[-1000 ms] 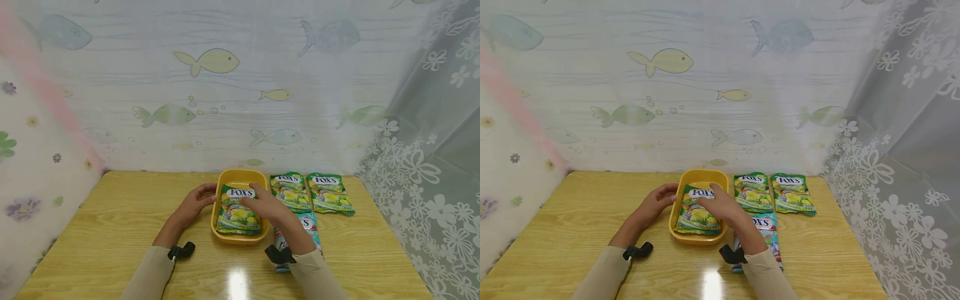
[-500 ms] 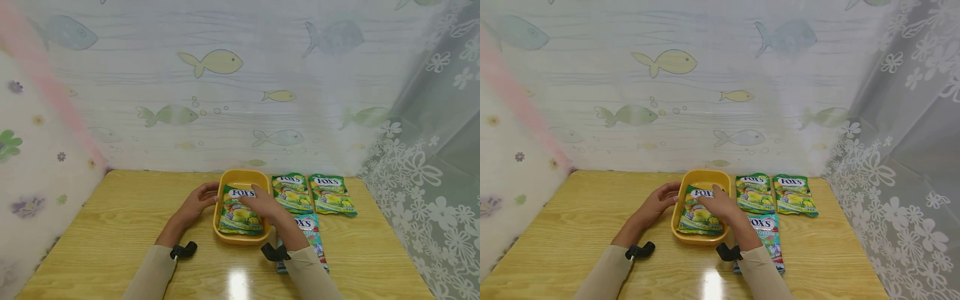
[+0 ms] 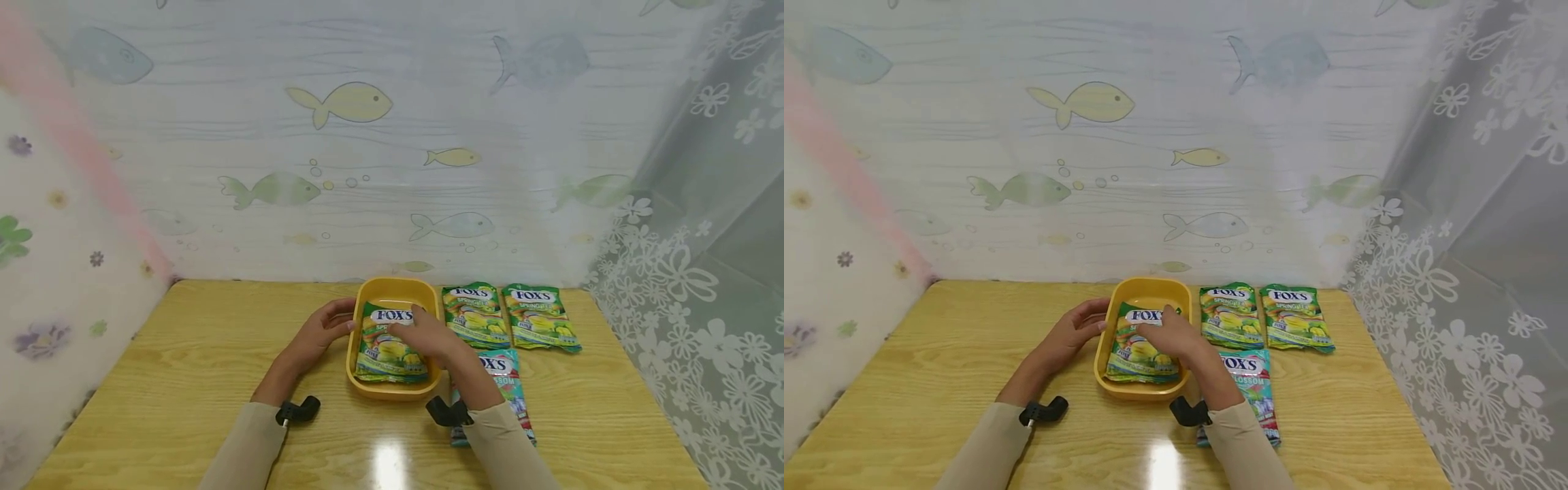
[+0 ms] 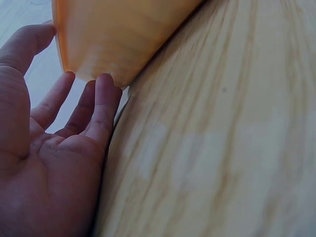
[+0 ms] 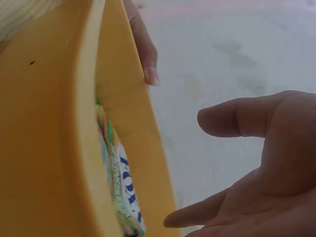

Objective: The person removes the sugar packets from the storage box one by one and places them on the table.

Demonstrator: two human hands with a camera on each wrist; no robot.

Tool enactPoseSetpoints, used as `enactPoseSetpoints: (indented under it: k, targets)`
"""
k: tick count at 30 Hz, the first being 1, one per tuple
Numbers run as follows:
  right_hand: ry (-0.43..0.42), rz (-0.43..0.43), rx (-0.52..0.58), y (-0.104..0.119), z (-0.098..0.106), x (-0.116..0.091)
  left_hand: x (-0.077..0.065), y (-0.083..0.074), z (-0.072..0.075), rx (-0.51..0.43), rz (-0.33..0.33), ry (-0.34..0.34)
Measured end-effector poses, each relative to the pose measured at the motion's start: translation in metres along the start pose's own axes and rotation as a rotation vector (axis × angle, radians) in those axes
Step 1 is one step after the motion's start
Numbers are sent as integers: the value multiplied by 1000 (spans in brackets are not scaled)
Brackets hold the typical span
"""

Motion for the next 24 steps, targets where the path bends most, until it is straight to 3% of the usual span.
enactPoseSetpoints:
  k: [10,19,24]
  targets:
    - [-26,-18,-52,-2,0,3,0,1,0,-13,3,7]
    - [-25,26,63,-8,1,6,1,5,0,-18,9,10]
    - [-15,54,39,-9,3,7,2,6,1,-15,6,0]
Point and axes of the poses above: each hand's wrist, its own x-axis towards the middle knuckle, its own z-axis out of the back of the hand, y = z × x, the point moved 4 cm from there along x, towards the middle knuckle, and after that the axes turned 13 degrees about -x, right-handed, at the moved point
